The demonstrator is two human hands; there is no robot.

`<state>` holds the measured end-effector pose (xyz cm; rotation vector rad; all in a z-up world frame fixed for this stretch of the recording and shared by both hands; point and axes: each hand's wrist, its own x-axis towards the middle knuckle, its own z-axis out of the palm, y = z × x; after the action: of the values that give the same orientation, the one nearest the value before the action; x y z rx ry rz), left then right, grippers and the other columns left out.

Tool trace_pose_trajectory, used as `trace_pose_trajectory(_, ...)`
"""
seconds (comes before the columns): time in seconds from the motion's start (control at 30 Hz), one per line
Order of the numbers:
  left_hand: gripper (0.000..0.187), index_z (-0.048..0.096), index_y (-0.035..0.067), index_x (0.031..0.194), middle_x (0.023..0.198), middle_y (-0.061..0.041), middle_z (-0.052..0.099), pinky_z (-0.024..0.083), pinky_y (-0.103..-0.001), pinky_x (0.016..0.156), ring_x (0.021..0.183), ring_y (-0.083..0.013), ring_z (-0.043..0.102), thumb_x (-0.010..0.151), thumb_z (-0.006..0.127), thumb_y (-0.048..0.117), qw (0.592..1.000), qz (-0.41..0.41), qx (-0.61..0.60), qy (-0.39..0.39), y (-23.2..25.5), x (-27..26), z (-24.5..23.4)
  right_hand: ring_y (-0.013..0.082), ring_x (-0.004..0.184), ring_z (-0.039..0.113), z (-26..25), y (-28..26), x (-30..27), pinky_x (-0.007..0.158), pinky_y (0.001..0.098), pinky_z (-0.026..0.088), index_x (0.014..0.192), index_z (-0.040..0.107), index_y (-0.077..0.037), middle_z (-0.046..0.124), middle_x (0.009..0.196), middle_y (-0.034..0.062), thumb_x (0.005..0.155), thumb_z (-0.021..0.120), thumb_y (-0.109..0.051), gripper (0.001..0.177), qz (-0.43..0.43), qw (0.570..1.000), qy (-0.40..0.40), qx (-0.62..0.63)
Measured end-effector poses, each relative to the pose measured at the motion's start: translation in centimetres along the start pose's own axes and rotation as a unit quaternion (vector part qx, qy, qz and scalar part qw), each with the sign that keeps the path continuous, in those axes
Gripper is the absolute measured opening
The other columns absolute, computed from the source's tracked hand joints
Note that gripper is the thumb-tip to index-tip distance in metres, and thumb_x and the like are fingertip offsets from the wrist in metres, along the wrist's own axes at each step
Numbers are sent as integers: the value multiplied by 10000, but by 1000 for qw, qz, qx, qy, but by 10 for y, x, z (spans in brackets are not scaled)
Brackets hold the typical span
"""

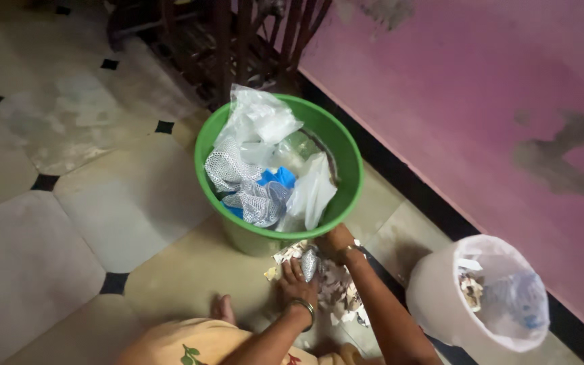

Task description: The person sits on the floor and sorts a pile of mixed waste by hand. They separate plastic bags and packaging into a green bucket and place small paper or cardboard pieces into a white bin.

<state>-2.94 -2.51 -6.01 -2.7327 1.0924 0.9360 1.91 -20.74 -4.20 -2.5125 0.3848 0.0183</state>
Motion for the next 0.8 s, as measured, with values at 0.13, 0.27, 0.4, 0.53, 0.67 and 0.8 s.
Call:
trace_pose_trajectory(0.13, 448, 501, 248, 1498, 1705, -231, 59, 204, -611, 1198, 1550, -519, 30, 1063, 413, 312, 997, 6, -63, 38, -2, 12, 7, 326, 1122, 756, -27, -22, -56, 975, 376, 647, 1246, 719, -116, 713, 1307, 165, 807, 694, -47, 445, -80, 989, 76, 101)
trace_pose_trajectory(0.27, 533, 480, 168, 1508, 1682, -243, 120, 204, -552, 1220, 1534, -481, 91, 992, 553, 280, 991, 47, -50, 112, -4, 7, -4, 418, 1133, 651, -53, -48, -117, 911, 446, 570, 1340, 614, -118, 577, 1388, 217, 648, 840, -65, 730, -122, 992, 10, 19)
trace_pose_trajectory(0.4, 845, 246, 278, 1594, 1692, -203, 74, 247, -537, 1210, 1551, -466, 95, 884, 701, 249, 988, 20, -150, 35, -6, -20, -34, 451, 1294, 521, -73, -55, -177, 1051, 478, 477, 1435, 512, -128, 482, 1483, 202, 609, 916, -151, 919, -61, 988, 130, -57)
trace_pose_trajectory(0.53, 1095, 194, 253, 1555, 1647, -282, 113, 211, -519, 1259, 1525, -467, 156, 708, 882, 348, 971, -37, -201, 123, -2, -32, -46, 430, 1338, 452, -60, -39, -208, 1118, 464, 432, 1559, 267, -258, 273, 1590, 127, 539, 1001, -251, 1257, 236, 967, -33, -88)
trace_pose_trajectory(0.67, 1242, 176, 273, 1585, 1629, -274, 67, 261, -498, 1201, 1494, -469, 140, 615, 949, 233, 937, 59, -293, 180, -7, -15, -20, 468, 1340, 400, -20, -22, -201, 1063, 536, 420, 1304, 552, -251, 228, 1627, 96, 607, 1019, -356, 845, 129, 969, -82, -192)
trace_pose_trajectory(0.8, 1034, 372, 211, 1513, 1598, -252, 242, 355, -401, 1202, 1464, -414, 325, 629, 901, 119, 928, 156, -290, 172, -3, 16, 21, 453, 1191, 522, 8, -10, -186, 999, 504, 484, 1421, 510, -262, 469, 1367, 185, 755, 800, -130, 739, 214, 973, 49, -76)
